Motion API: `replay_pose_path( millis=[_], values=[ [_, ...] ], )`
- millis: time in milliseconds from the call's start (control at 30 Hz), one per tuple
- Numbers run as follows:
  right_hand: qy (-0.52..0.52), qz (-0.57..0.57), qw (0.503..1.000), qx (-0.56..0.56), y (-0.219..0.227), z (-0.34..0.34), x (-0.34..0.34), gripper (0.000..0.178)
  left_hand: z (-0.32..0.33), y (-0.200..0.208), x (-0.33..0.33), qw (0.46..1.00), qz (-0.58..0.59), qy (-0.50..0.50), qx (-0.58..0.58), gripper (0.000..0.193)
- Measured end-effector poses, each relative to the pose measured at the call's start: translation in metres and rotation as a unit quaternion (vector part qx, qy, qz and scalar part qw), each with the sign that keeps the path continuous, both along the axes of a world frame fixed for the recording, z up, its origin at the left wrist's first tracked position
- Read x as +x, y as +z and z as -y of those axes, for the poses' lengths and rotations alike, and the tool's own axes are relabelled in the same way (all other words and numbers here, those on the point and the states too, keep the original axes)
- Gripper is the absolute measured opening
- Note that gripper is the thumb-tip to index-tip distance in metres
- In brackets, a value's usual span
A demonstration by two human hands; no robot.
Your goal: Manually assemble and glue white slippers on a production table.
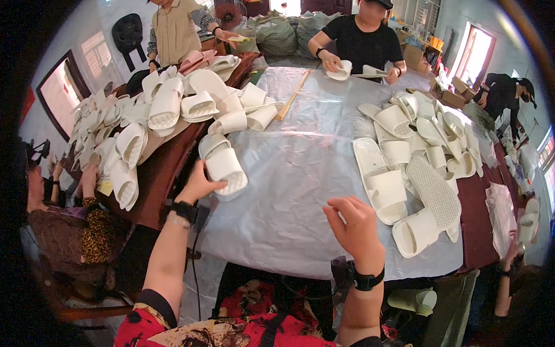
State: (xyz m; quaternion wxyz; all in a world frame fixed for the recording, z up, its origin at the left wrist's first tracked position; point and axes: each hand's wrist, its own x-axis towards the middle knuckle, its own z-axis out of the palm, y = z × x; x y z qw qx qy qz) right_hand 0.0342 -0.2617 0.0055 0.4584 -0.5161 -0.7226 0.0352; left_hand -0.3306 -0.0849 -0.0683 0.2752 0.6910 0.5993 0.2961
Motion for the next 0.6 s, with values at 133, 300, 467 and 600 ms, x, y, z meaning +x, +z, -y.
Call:
replay_pose_path(
  millis=[133, 300, 467, 600],
  values=[
    [-0.052, 0.021, 0.998, 0.004, 0.005, 0.004, 0.016, 0.013, 0.062, 0.011, 0.035, 0.98, 0.168, -0.094, -0.053, 0.093],
    [-0.024, 0.115, 0.984, -0.134, -0.029, -0.013, -0.028, 0.048, 0.113, 0.016, 0.093, 0.99, 0.052, -0.135, 0.008, 0.093],
    [-0.027, 0.129, 0.973, -0.19, -0.064, -0.019, -0.041, 0.065, 0.056, -0.003, 0.078, 0.984, 0.007, -0.064, 0.165, 0.076],
    [0.001, 0.076, 0.969, -0.236, -0.066, -0.028, -0.04, 0.073, -0.014, -0.032, 0.049, 0.968, -0.067, 0.077, 0.231, 0.064]
  ],
)
